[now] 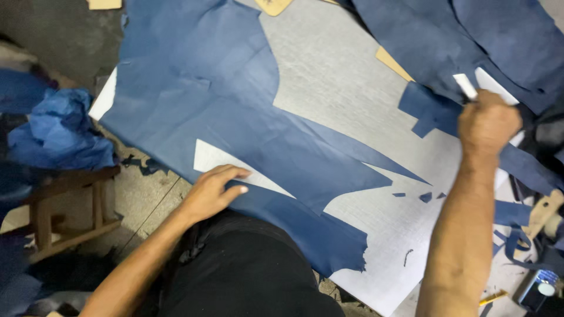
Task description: The person places cardboard templates on a large piece of blue fabric and cuts around them with a rotary cutter. They repeatedly reposition templates and cut multiple fabric pieces, then set the cut pieces aside.
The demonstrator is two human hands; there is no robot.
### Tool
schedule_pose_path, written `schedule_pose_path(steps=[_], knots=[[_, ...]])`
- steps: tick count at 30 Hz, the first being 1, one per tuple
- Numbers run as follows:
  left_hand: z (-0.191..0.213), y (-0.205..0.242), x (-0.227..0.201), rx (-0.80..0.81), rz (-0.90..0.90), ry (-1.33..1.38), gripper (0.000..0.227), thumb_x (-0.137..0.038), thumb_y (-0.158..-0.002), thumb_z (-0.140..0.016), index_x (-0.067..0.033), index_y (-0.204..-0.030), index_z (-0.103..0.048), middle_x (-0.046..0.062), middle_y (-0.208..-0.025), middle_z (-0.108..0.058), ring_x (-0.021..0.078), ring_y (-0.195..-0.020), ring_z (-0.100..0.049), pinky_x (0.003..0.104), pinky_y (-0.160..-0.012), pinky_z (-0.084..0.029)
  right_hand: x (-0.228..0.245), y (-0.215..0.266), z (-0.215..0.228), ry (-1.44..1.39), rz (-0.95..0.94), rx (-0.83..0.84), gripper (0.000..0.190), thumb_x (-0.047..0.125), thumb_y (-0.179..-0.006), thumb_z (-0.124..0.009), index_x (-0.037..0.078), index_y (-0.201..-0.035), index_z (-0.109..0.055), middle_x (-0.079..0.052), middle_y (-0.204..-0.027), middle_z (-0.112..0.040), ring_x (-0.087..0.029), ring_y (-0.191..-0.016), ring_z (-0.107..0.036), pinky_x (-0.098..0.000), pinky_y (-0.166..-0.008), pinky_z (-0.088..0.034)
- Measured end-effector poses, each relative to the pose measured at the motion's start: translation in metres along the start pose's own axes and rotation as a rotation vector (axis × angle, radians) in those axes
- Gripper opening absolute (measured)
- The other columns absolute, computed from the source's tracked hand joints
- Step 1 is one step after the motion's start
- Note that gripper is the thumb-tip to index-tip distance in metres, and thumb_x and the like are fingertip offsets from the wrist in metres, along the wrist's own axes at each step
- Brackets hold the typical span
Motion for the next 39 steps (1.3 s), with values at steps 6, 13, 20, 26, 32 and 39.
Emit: schedule_pose_path(steps=[6,13,20,26,32,39], knots=[[-0.065,-0.062,-0.053,0.336,-0.107,0.66,0.087,-0.043,-0.092,-0.068,-0.0171,-0.163,-0.024,0.014,-0.158,-0.046,0.0283,-0.142,-0.045,0.046,-0.108,-0.045,0.108,-0.015,0.18,-0.296,0.159,0.137,0.006,-0.002,-0.1,-0.073,-0.004,-0.105,-0.075,-0.021,-0.09,-0.07,-0.029,-0.071,-0.067,-0.0371,-0.063,-0.052],[-0.063,-0.056,-0.016,0.391,0.137,1.174,0.083,-0.005,-0.081,-0.072,0.0068,-0.157,-0.041,0.029,-0.141,-0.054,0.034,-0.124,-0.059,0.044,-0.103,-0.054,0.287,0.031,0.212,-1.045,0.239,0.52,0.041,0.004,-0.08,-0.078,0.007,-0.12,-0.071,-0.014,-0.125,-0.073,-0.024,-0.098,-0.078,-0.0303,-0.075,-0.064],[0.093,0.005,0.137,0.654,0.375,0.298,0.072,-0.012,-0.075,-0.073,0.0064,-0.142,-0.053,0.026,-0.133,-0.069,0.0303,-0.118,-0.069,0.042,-0.106,-0.053,0.388,0.058,0.1,-0.621,0.028,0.659,0.045,0.01,-0.085,-0.071,0.012,-0.13,-0.068,-0.009,-0.155,-0.051,-0.032,-0.086,-0.075,-0.0402,-0.078,-0.06],[0.188,-0.061,0.142,0.03,0.132,-0.501,0.02,-0.019,-0.093,-0.07,-0.0103,-0.111,-0.073,0.013,-0.115,-0.075,0.0341,-0.106,-0.071,0.047,-0.095,-0.054,0.4,0.128,0.091,-0.337,-0.242,0.626,0.05,0.023,-0.087,-0.072,0.015,-0.136,-0.064,-0.008,-0.156,-0.049,-0.033,-0.093,-0.074,-0.0423,-0.076,-0.06],[0.176,-0.09,0.134,-0.569,-0.084,-0.513,0.036,-0.023,-0.077,-0.088,-0.0034,-0.101,-0.07,0.017,-0.101,-0.066,0.0383,-0.099,-0.063,0.05,-0.084,-0.05,0.386,0.139,0.103,-0.328,-0.371,0.578,0.046,0.024,-0.086,-0.074,0.016,-0.131,-0.069,-0.006,-0.153,-0.054,-0.032,-0.098,-0.073,-0.0416,-0.081,-0.059],[0.156,-0.108,0.156,-0.531,0.112,-0.38,0.03,-0.027,-0.083,-0.088,-0.0067,-0.098,-0.073,0.017,-0.1,-0.072,0.0395,-0.091,-0.069,0.051,-0.076,-0.052,0.381,0.136,0.107,-0.389,-0.44,0.519,0.044,0.021,-0.086,-0.076,0.014,-0.129,-0.07,-0.008,-0.151,-0.055,-0.031,-0.101,-0.073,-0.0392,-0.084,-0.059]])
Point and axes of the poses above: each hand's wrist, its own y-axis away from the middle knuckle, its own z-axis out of the back of the hand, x = y × z, the point moved 2 cm from there along -y, towards the middle knuckle
